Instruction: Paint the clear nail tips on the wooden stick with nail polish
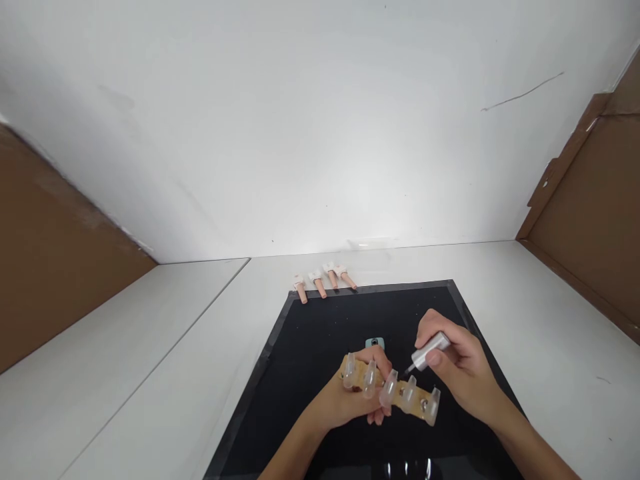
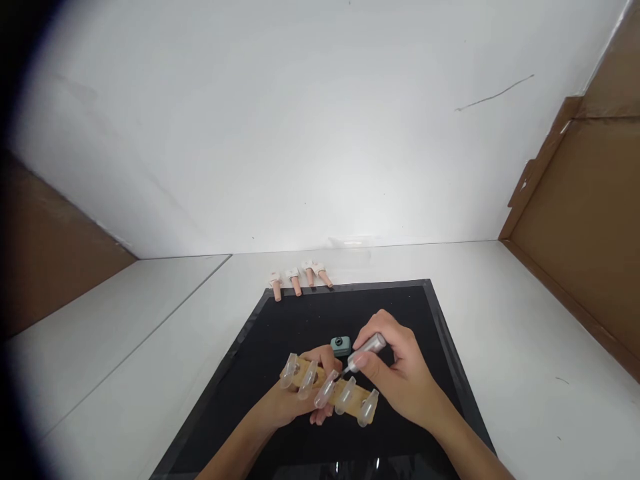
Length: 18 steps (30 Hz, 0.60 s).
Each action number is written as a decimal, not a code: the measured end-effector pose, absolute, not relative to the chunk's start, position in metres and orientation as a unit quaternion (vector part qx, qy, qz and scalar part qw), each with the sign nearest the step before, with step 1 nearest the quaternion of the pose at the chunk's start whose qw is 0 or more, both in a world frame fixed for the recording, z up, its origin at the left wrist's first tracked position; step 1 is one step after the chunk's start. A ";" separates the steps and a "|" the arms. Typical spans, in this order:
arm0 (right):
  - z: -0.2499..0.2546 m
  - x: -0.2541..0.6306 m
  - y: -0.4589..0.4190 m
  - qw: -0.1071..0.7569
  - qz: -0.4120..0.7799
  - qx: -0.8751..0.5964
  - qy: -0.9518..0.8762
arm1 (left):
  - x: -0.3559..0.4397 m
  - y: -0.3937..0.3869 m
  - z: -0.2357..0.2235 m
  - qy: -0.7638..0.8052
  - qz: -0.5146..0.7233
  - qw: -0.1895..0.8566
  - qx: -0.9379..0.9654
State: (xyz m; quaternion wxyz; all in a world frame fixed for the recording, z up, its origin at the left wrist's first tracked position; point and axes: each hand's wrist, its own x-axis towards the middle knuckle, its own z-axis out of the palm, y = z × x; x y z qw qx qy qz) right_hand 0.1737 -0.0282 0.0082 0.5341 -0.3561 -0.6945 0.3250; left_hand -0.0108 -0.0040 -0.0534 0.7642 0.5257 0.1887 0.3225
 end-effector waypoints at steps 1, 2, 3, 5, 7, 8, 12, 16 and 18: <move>0.008 0.174 -0.028 0.526 0.337 -0.341 -0.702 | -0.011 -0.004 -0.053 0.187 0.320 0.767 0.524; 0.008 0.174 -0.028 0.519 0.344 -0.333 -0.708 | -0.011 -0.004 -0.053 0.183 0.317 0.771 0.521; 0.008 0.174 -0.028 0.514 0.347 -0.335 -0.710 | -0.011 -0.004 -0.053 0.179 0.314 0.774 0.520; 0.009 0.174 -0.029 0.520 0.340 -0.356 -0.698 | -0.011 -0.004 -0.051 0.173 0.306 0.778 0.520; 0.009 0.175 -0.029 0.537 0.338 -0.369 -0.679 | -0.011 -0.004 -0.050 0.179 0.294 0.779 0.524; 0.009 0.175 -0.029 0.541 0.343 -0.366 -0.675 | -0.011 -0.004 -0.049 0.184 0.288 0.779 0.526; 0.009 0.175 -0.028 0.507 0.380 -0.343 -0.693 | -0.011 -0.006 -0.046 0.206 0.270 0.780 0.526; 0.009 0.176 -0.027 0.497 0.349 -0.396 -0.689 | -0.011 -0.006 -0.045 0.215 0.265 0.775 0.532; 0.009 0.176 -0.027 0.508 0.347 -0.401 -0.679 | -0.011 -0.006 -0.046 0.215 0.267 0.773 0.534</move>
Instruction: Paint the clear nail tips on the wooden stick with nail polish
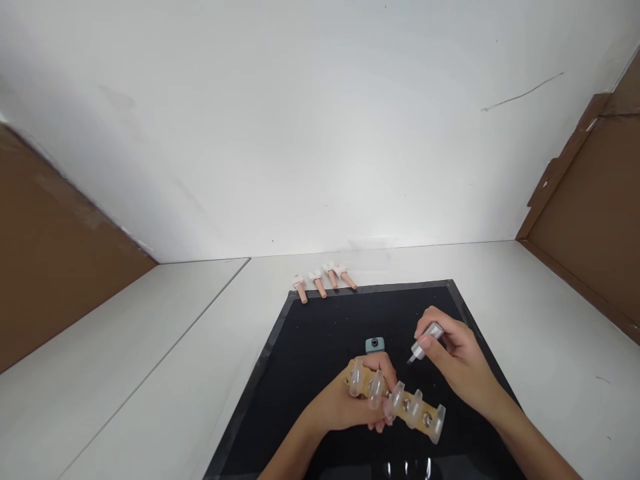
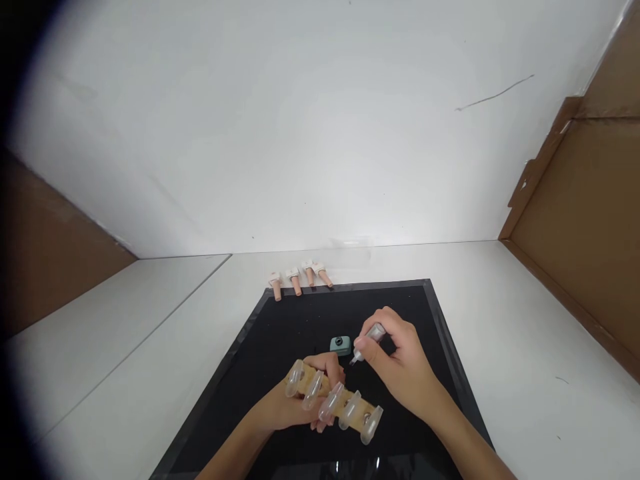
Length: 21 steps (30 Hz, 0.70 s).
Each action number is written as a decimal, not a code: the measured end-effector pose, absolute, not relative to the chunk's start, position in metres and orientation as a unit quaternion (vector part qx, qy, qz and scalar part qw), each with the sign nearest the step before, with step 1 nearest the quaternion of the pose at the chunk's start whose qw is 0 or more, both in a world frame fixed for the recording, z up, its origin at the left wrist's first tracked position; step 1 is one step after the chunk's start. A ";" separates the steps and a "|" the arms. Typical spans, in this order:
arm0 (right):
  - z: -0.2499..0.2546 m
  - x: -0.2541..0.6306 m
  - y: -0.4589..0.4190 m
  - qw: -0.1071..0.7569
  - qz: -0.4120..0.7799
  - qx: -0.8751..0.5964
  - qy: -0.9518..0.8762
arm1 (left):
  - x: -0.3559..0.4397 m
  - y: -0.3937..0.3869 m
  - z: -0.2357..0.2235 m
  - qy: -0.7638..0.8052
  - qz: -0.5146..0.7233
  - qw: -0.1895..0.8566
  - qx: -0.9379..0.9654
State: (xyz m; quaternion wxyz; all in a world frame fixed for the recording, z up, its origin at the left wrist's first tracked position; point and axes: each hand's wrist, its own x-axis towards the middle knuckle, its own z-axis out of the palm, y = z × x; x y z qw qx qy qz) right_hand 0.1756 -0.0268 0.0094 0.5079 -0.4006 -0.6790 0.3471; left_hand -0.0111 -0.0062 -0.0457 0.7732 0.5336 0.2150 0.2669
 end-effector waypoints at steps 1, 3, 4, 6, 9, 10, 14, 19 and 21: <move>0.009 0.175 -0.027 0.509 0.355 -0.391 -0.680 | -0.011 -0.006 -0.046 0.219 0.264 0.773 0.534; 0.008 0.175 -0.027 0.492 0.376 -0.368 -0.694 | -0.011 -0.006 -0.045 0.234 0.251 0.772 0.535; 0.008 0.174 -0.027 0.481 0.380 -0.366 -0.700 | -0.011 -0.006 -0.044 0.241 0.245 0.772 0.535; 0.007 0.174 -0.026 0.467 0.372 -0.388 -0.703 | -0.010 -0.006 -0.043 0.252 0.238 0.770 0.535; 0.007 0.174 -0.026 0.480 0.356 -0.420 -0.683 | -0.010 -0.006 -0.041 0.261 0.242 0.763 0.539; 0.007 0.174 -0.026 0.486 0.358 -0.414 -0.681 | -0.010 -0.006 -0.041 0.263 0.242 0.761 0.541; 0.009 0.174 -0.028 0.469 0.362 -0.372 -0.714 | -0.010 -0.006 -0.038 0.260 0.240 0.761 0.544; 0.009 0.174 -0.029 0.473 0.308 -0.411 -0.716 | -0.009 -0.005 -0.036 0.257 0.243 0.753 0.555; 0.011 0.173 -0.029 0.476 0.311 -0.390 -0.724 | -0.009 -0.005 -0.036 0.255 0.243 0.753 0.556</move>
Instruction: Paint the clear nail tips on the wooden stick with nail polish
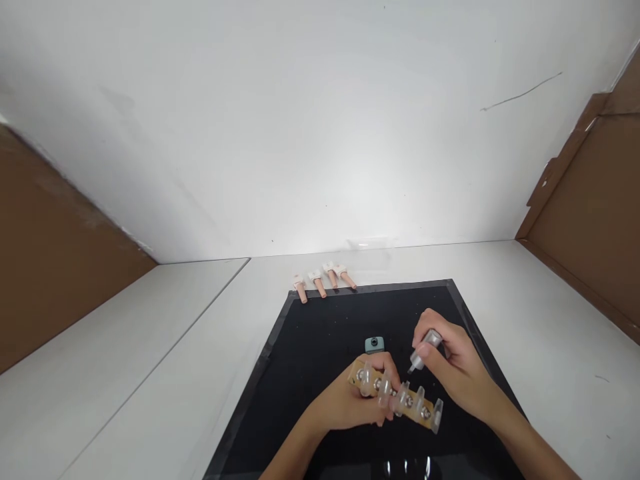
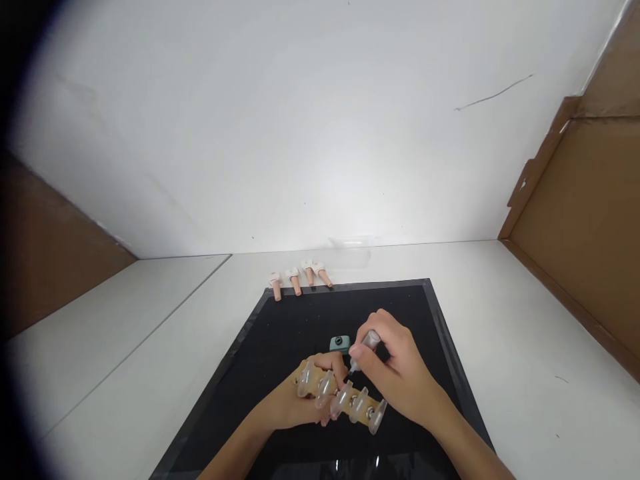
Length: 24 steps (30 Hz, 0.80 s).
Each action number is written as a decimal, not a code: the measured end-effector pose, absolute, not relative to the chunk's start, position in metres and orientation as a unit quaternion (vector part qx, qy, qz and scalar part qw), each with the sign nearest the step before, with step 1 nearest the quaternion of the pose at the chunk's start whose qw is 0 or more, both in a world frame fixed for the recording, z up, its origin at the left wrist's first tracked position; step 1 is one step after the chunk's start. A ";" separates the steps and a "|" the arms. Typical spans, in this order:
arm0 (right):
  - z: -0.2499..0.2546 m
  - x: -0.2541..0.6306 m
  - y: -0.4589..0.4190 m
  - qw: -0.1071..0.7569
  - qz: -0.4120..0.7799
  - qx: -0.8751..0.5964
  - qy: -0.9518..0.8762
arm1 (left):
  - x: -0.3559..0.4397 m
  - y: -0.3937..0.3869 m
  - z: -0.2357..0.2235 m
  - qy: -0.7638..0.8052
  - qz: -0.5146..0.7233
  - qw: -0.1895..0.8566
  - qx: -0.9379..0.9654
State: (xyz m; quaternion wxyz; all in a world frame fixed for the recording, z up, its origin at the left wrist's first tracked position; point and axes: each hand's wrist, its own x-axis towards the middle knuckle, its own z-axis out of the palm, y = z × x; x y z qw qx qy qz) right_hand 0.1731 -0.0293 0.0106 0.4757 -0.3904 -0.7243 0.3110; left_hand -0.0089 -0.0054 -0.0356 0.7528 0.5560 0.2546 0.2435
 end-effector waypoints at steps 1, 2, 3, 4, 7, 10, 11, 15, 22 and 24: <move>0.012 0.173 -0.029 0.467 0.318 -0.375 -0.735 | -0.009 -0.006 -0.036 0.256 0.242 0.752 0.557; 0.013 0.172 -0.029 0.454 0.322 -0.363 -0.747 | -0.009 -0.006 -0.036 0.258 0.240 0.752 0.557; 0.014 0.172 -0.029 0.438 0.320 -0.357 -0.760 | -0.008 -0.006 -0.036 0.259 0.239 0.752 0.557; 0.014 0.171 -0.029 0.425 0.310 -0.361 -0.770 | -0.008 -0.006 -0.036 0.259 0.240 0.752 0.557; 0.016 0.172 -0.027 0.421 0.243 -0.407 -0.774 | -0.007 -0.005 -0.035 0.254 0.245 0.754 0.554; 0.016 0.173 -0.028 0.444 0.226 -0.419 -0.759 | -0.007 -0.005 -0.035 0.253 0.251 0.751 0.556; 0.015 0.172 -0.028 0.449 0.242 -0.405 -0.759 | -0.007 -0.005 -0.036 0.252 0.251 0.751 0.556; 0.015 0.169 -0.029 0.433 0.284 -0.350 -0.781 | -0.008 -0.005 -0.036 0.252 0.250 0.751 0.557; 0.016 0.173 -0.027 0.479 0.200 -0.425 -0.741 | -0.009 -0.005 -0.035 0.259 0.257 0.749 0.553; 0.016 0.171 -0.029 0.482 0.244 -0.382 -0.750 | -0.009 -0.005 -0.035 0.257 0.255 0.750 0.554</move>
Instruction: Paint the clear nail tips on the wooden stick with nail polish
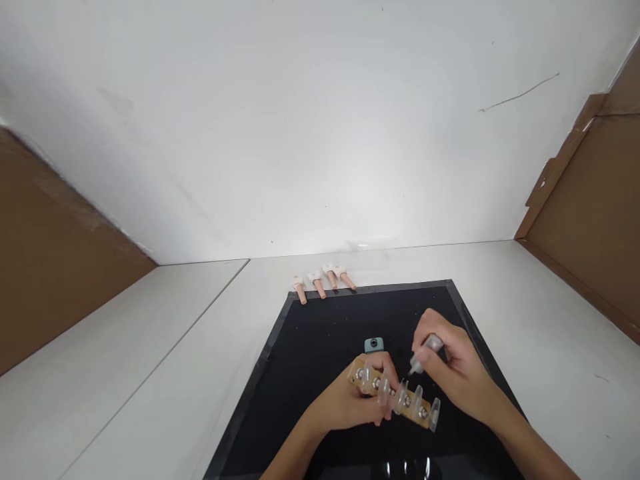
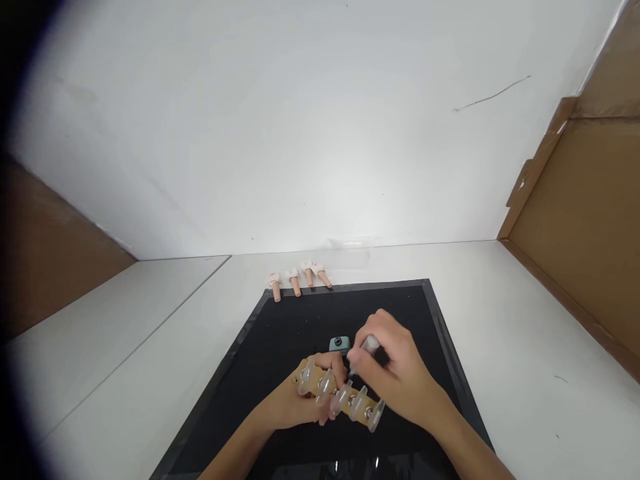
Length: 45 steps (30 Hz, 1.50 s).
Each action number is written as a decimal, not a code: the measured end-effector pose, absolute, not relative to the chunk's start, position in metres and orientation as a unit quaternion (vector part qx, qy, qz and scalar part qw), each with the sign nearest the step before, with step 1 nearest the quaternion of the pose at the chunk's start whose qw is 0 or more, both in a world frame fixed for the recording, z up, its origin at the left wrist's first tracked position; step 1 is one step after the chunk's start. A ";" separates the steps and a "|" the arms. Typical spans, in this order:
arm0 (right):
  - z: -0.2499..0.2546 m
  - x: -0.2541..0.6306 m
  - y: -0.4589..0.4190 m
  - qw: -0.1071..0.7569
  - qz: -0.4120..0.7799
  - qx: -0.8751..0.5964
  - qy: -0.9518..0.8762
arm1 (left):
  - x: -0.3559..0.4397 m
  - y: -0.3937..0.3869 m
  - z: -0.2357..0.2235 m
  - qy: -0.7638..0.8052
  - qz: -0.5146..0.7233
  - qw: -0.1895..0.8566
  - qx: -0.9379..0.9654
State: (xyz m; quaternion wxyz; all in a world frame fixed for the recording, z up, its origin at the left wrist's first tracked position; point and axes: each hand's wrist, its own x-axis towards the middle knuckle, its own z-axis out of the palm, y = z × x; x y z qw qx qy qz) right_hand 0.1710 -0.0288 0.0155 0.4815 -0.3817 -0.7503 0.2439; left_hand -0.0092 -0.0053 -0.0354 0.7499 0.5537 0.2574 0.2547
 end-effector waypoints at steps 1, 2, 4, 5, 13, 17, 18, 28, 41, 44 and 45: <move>0.015 0.170 -0.030 0.476 0.263 -0.356 -0.760 | -0.009 -0.005 -0.036 0.256 0.255 0.750 0.554; 0.015 0.168 -0.030 0.466 0.275 -0.336 -0.771 | -0.009 -0.005 -0.036 0.255 0.255 0.749 0.556; 0.015 0.167 -0.029 0.447 0.267 -0.336 -0.785 | -0.009 -0.005 -0.036 0.256 0.259 0.746 0.558; 0.015 0.167 -0.029 0.443 0.250 -0.355 -0.784 | -0.009 -0.005 -0.036 0.258 0.260 0.745 0.557; 0.017 0.169 -0.029 0.485 0.267 -0.354 -0.754 | -0.010 -0.005 -0.035 0.280 0.255 0.739 0.557; 0.015 0.167 -0.028 0.463 0.248 -0.348 -0.776 | -0.010 -0.005 -0.037 0.278 0.267 0.730 0.565; 0.014 0.168 -0.027 0.469 0.232 -0.372 -0.767 | -0.011 -0.005 -0.038 0.281 0.269 0.726 0.567; 0.010 0.168 -0.028 0.487 0.265 -0.347 -0.757 | -0.010 -0.004 -0.038 0.279 0.271 0.723 0.571; 0.012 0.165 -0.029 0.486 0.231 -0.387 -0.749 | -0.010 -0.004 -0.037 0.291 0.271 0.714 0.576; 0.011 0.169 -0.028 0.510 0.208 -0.434 -0.712 | -0.010 -0.005 -0.037 0.295 0.276 0.712 0.574; 0.011 0.170 -0.028 0.518 0.216 -0.427 -0.709 | -0.010 -0.005 -0.037 0.297 0.275 0.713 0.572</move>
